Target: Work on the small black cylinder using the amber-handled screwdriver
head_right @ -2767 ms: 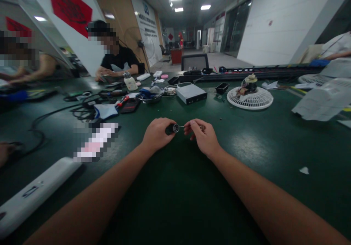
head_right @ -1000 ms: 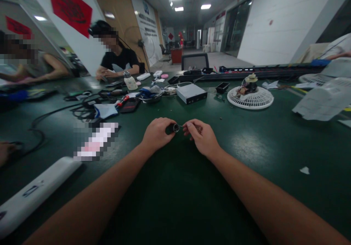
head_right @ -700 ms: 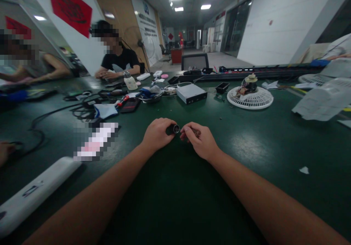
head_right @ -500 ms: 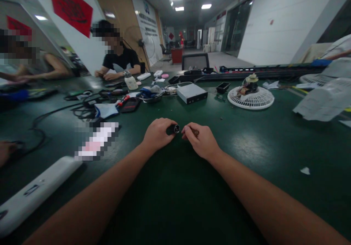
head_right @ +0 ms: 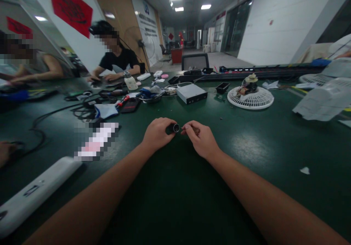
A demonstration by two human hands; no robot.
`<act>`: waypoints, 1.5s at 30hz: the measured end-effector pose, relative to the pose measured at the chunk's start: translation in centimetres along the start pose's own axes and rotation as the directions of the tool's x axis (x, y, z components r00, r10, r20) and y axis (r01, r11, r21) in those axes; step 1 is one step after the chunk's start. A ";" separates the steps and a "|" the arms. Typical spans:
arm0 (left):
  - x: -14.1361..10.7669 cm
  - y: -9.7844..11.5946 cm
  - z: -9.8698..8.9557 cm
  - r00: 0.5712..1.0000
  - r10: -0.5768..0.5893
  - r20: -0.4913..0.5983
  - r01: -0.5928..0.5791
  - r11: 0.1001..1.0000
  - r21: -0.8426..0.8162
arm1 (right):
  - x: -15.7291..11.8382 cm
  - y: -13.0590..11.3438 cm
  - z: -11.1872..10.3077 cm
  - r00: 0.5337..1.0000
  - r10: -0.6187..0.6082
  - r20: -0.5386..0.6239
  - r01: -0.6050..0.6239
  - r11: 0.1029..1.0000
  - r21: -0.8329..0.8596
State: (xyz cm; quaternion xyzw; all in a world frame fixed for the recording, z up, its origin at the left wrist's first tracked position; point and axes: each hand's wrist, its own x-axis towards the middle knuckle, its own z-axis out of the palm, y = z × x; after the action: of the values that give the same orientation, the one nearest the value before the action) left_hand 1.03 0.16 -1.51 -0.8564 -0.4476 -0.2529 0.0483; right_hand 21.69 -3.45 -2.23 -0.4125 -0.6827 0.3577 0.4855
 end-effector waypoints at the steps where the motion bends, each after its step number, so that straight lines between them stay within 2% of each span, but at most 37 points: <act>1: 0.0 0.0 0.0 1.000 0.004 0.004 -0.004 1.000 0.002 | 0.0 0.0 0.0 1.000 -0.002 0.010 0.002 1.000 -0.027; 4: 0.0 0.0 0.0 1.000 0.015 0.004 -0.015 1.000 0.001 | 0.0 0.0 0.0 0.999 -0.021 0.027 0.020 1.000 0.023; 6: 0.0 0.0 0.1 1.000 0.009 -0.011 -0.009 1.000 0.000 | 0.0 -0.1 -0.1 1.000 -0.028 -0.007 0.029 0.998 0.058; 8: 0.0 0.0 0.1 1.000 0.001 -0.019 -0.001 1.000 0.001 | 0.0 -0.2 -0.1 1.000 -0.018 -0.021 0.018 1.000 0.002; 11: 0.0 0.0 0.2 1.000 0.002 -0.001 -0.002 1.000 0.001 | -0.1 -0.3 -0.1 1.000 -0.011 0.024 0.012 0.999 -0.052; 15: 0.0 -0.1 0.2 1.000 -0.008 -0.001 0.008 1.000 -0.001 | -0.1 -0.2 0.0 1.000 -0.025 0.005 0.025 0.998 0.059; 19: 0.0 -0.1 0.1 1.000 -0.009 -0.004 0.009 1.000 -0.003 | -0.1 -0.1 0.0 1.000 -0.019 0.010 0.019 0.999 -0.036; 23: 0.0 -0.2 0.2 1.000 -0.003 -0.009 0.003 1.000 -0.010 | 0.0 -0.1 -0.1 0.999 -0.038 0.012 0.037 0.997 0.067; 27: 0.0 -0.2 0.2 1.000 -0.006 -0.010 0.006 1.000 -0.007 | 0.0 -0.1 -0.2 0.999 -0.030 0.017 0.030 1.000 -0.003; 31: 0.0 -0.1 0.3 1.000 -0.011 -0.006 0.011 1.000 -0.019 | -0.1 -0.2 -0.1 0.999 -0.042 0.033 0.040 0.999 0.037; 36: -0.1 -0.2 0.4 1.000 -0.013 -0.010 0.013 1.000 -0.027 | -0.1 -0.4 -0.1 0.998 -0.050 0.041 0.053 0.996 -0.075; 42: 0.0 -0.3 0.3 1.000 -0.014 -0.023 0.013 0.999 -0.037 | 0.0 0.1 -0.1 0.999 -0.021 0.034 0.018 0.995 0.096; 45: 0.0 -0.3 0.3 0.999 -0.017 -0.040 0.016 0.999 -0.042 | 0.0 0.2 0.1 1.000 -0.017 0.011 0.016 0.998 0.059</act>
State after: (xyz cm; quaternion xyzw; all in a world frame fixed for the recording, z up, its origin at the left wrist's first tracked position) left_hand 0.88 0.41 -1.83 -0.8481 -0.4482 -0.2799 0.0374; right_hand 21.65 -3.38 -2.45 -0.3903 -0.6781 0.3761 0.4964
